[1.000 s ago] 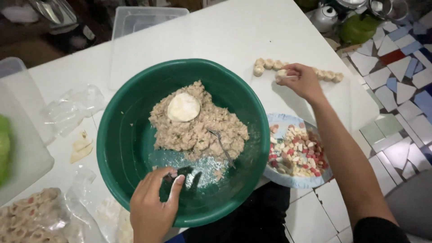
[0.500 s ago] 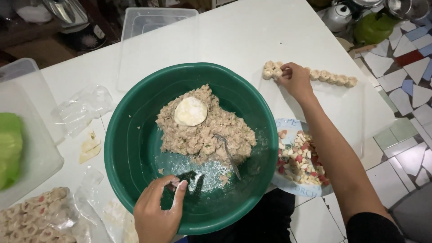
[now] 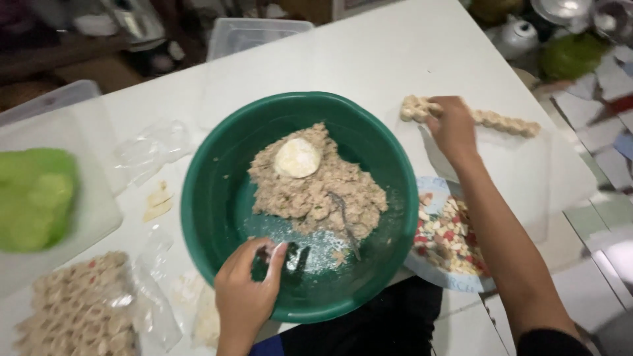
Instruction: Making dumplings by scooping meat filling into dough wrappers and folding them into shape.
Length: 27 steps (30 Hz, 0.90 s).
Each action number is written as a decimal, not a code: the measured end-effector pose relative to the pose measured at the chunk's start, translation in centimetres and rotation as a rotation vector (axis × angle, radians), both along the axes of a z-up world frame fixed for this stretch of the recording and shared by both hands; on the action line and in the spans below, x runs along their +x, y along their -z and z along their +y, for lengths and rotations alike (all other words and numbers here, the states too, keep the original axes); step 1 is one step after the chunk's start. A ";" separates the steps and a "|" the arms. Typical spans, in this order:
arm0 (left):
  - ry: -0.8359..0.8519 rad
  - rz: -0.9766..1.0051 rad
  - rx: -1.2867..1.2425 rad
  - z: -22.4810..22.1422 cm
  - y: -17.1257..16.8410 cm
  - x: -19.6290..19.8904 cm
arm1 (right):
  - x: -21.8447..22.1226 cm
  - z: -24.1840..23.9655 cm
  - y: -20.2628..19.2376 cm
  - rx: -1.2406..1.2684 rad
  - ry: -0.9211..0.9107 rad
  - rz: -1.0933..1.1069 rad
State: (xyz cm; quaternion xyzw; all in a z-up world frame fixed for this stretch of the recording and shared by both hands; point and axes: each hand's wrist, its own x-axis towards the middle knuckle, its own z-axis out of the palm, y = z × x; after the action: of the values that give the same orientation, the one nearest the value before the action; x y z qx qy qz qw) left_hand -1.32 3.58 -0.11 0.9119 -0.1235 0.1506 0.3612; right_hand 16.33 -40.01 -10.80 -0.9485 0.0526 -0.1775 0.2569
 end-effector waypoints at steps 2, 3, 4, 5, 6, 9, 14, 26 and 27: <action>-0.034 0.051 0.024 0.0 -0.1 0.0 | -1.7 3.0 -4.3 0.058 -0.115 -0.145; -0.040 0.111 0.040 -0.1 -0.2 0.0 | -2.9 4.2 -6.5 0.109 -0.201 -0.279; -0.056 0.107 0.042 -0.1 -0.3 0.1 | -4.1 6.4 -8.4 0.115 -0.216 -0.283; -0.029 0.135 0.075 -0.1 -0.5 0.1 | -5.6 8.5 -10.4 0.164 -0.279 -0.298; -0.003 0.164 0.108 -0.2 -0.6 0.1 | -7.1 10.5 -12.3 0.213 -0.341 -0.311; -0.069 0.249 0.131 -0.7 -1.6 -0.2 | -11.2 16.9 -12.0 0.006 -0.359 -0.182; -0.082 0.331 0.192 -0.5 -1.5 -0.5 | -15.4 23.5 -8.3 -0.453 -0.325 0.235; 0.315 -0.020 0.423 -2.7 1.8 8.9 | -13.0 21.9 -0.5 -0.474 -0.328 0.511; 0.352 -0.054 0.413 -2.7 3.7 11.7 | -12.9 21.9 -0.8 -0.463 -0.353 0.518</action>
State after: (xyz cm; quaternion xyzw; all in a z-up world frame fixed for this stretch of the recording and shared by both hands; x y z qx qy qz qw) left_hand 10.36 0.86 -3.76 0.9265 -0.3177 0.0815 0.1847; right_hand 3.40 -18.14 -10.02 -0.9893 -0.0896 0.1077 0.0407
